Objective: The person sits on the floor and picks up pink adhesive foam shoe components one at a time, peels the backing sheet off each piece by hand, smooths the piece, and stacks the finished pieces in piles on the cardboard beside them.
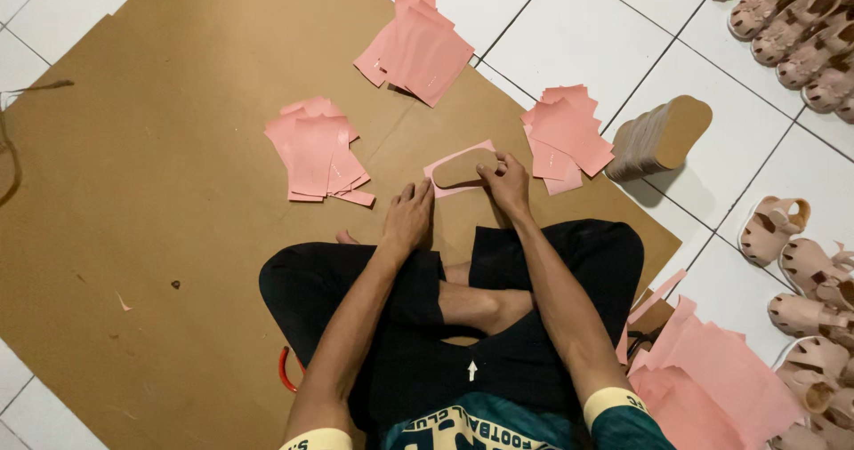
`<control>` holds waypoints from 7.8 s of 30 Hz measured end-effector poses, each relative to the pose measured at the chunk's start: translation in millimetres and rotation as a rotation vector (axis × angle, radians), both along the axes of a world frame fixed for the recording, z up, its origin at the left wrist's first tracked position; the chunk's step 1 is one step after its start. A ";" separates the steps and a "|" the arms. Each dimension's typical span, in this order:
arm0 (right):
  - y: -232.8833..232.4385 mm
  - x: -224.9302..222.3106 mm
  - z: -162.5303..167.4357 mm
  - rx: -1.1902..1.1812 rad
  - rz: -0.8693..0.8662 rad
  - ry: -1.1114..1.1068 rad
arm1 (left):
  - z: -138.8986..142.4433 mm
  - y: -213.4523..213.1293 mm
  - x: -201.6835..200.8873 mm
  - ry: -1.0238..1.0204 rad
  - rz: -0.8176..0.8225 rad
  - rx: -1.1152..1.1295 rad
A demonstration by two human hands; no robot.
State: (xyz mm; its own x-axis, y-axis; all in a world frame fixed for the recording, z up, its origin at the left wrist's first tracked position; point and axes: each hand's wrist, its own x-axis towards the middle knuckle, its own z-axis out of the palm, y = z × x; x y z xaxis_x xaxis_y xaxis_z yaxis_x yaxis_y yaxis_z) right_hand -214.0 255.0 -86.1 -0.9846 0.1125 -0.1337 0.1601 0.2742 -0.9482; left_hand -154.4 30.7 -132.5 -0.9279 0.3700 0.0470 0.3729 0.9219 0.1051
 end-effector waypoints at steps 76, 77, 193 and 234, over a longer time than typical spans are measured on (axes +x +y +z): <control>1.5 6.3 49.2 -0.523 -0.156 0.003 | 52.6 27.8 -14.5 -0.256 0.291 0.859; 3.0 11.9 61.5 -0.458 -0.134 0.083 | 63.1 26.7 -14.0 -0.280 0.311 1.121; 37.3 -18.9 196.0 -0.109 -0.140 0.417 | 185.1 34.5 4.6 -0.358 0.297 1.416; 50.2 -27.2 32.0 -0.039 0.134 0.059 | 19.6 69.3 -4.5 -0.018 -0.020 0.376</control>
State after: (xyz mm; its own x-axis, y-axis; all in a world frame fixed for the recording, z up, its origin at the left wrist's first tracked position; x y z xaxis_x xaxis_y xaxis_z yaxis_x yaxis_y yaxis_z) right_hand -241.2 305.1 -54.1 -0.9968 -0.0241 -0.0767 0.0682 0.2524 -0.9652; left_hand -158.9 100.0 -112.9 -0.9226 0.3476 0.1670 0.3852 0.8103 0.4415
